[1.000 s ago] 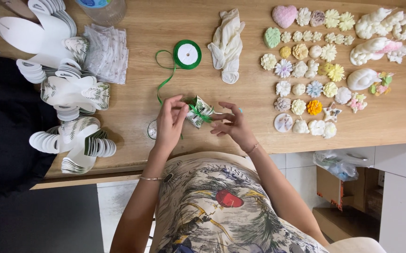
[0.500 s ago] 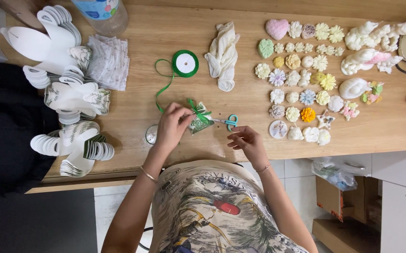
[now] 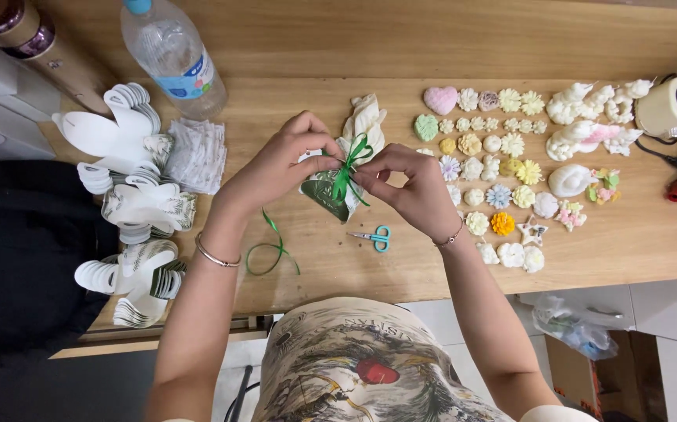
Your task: Tie a ribbon on a decorative candle gift bag and prepare for further packaging.
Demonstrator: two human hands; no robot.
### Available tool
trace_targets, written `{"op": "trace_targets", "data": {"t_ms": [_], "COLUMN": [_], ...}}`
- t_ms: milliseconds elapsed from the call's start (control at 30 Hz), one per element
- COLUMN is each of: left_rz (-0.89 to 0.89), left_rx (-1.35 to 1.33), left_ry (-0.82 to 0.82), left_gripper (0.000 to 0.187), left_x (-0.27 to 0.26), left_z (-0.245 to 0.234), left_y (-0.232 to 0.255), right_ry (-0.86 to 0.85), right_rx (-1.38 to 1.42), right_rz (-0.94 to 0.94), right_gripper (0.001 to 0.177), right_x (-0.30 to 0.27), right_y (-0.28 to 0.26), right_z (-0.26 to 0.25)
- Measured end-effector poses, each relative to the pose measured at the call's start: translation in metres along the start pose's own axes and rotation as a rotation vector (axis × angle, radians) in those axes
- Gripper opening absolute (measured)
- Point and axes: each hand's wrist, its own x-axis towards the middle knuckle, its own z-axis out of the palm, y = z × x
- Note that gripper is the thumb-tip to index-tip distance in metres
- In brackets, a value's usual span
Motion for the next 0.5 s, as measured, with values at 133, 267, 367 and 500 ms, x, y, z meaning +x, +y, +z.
{"op": "trace_targets", "data": {"t_ms": [133,267,367,500], "left_rz": [0.071,-0.198,-0.162,-0.189], "left_rx": [0.046,-0.145,0.077,0.14], "left_ry": [0.167,0.505,0.49,0.492], "left_gripper": [0.013,0.016,0.018,0.017], "left_x": [0.001,-0.006,-0.004,0.001], "left_z": [0.011,0.04,0.055,0.062], "left_y": [0.015,0.026,0.038,0.036], "right_ry": [0.109,0.315,0.373,0.391], "right_rx": [-0.003,-0.202,-0.356,-0.469], "right_rz": [-0.032,-0.114,-0.187,-0.314], "right_gripper": [0.007,0.007,0.01,0.012], "right_x": [-0.001,-0.003,-0.004,-0.005], "right_y": [0.01,0.016,0.018,0.024], "right_z": [0.004,0.014,0.021,0.025]}}
